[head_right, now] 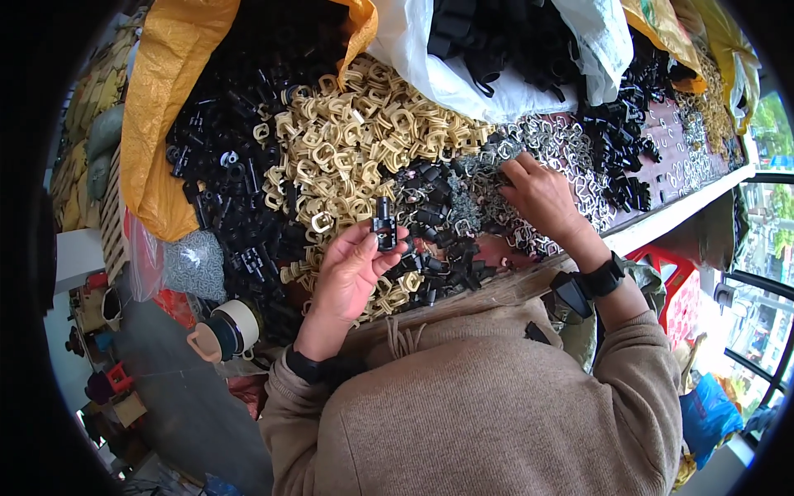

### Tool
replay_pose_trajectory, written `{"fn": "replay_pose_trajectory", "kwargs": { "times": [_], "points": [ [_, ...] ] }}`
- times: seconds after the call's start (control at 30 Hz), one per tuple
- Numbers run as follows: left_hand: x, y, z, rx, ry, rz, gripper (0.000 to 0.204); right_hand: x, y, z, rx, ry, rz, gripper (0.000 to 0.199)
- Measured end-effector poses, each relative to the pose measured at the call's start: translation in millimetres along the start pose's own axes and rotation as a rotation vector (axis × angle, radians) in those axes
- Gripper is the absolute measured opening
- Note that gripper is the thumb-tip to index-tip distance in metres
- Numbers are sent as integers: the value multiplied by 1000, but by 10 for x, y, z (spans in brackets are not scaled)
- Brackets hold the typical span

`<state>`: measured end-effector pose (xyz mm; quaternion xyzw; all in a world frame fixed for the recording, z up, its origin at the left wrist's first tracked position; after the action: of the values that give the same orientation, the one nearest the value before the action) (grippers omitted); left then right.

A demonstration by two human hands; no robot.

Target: The person assembles components by hand, picking up a black plastic part and a beige plastic clip from the table. They press the beige clip into the black part, then pick up and insert a small metal ring before setting the assembled unit aside.

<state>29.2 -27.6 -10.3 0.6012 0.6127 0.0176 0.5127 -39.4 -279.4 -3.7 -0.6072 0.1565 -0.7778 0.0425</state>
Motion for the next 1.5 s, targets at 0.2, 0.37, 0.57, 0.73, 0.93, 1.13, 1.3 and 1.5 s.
{"fn": "replay_pose_trajectory", "kwargs": {
  "times": [0.2,0.37,0.57,0.73,0.93,1.13,1.3,1.5],
  "points": [
    [16,10,14,6,26,17,23,-22,104,-40,36,34,218,9],
    [21,35,23,6,32,14,23,-18,85,-35,28,44,223,8],
    [21,27,21,-2,41,22,23,8,-38,19,85,80,208,7],
    [25,17,12,-5,49,23,23,8,-15,-13,168,55,167,9],
    [4,-10,-6,4,31,39,24,67,-13,7,-166,-66,689,10],
    [-36,-16,-12,6,-43,86,25,54,-256,26,-537,-416,1257,13],
    [-97,-9,-19,4,-74,116,28,28,-520,69,-480,-541,1347,10],
    [-97,-63,0,-15,-176,45,32,-32,-764,131,-341,-731,1459,13]
  ]
}}
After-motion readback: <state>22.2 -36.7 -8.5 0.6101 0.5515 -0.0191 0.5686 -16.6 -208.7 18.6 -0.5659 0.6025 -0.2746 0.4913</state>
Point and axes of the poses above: each hand's wrist, its own z-axis towards the middle knuckle, its own x-axis out of the back of the hand, y = z × x, the point moved 2 cm from there along z, towards the middle knuckle, and after that the axes turned 10 degrees about y, right-handed, at the moved point
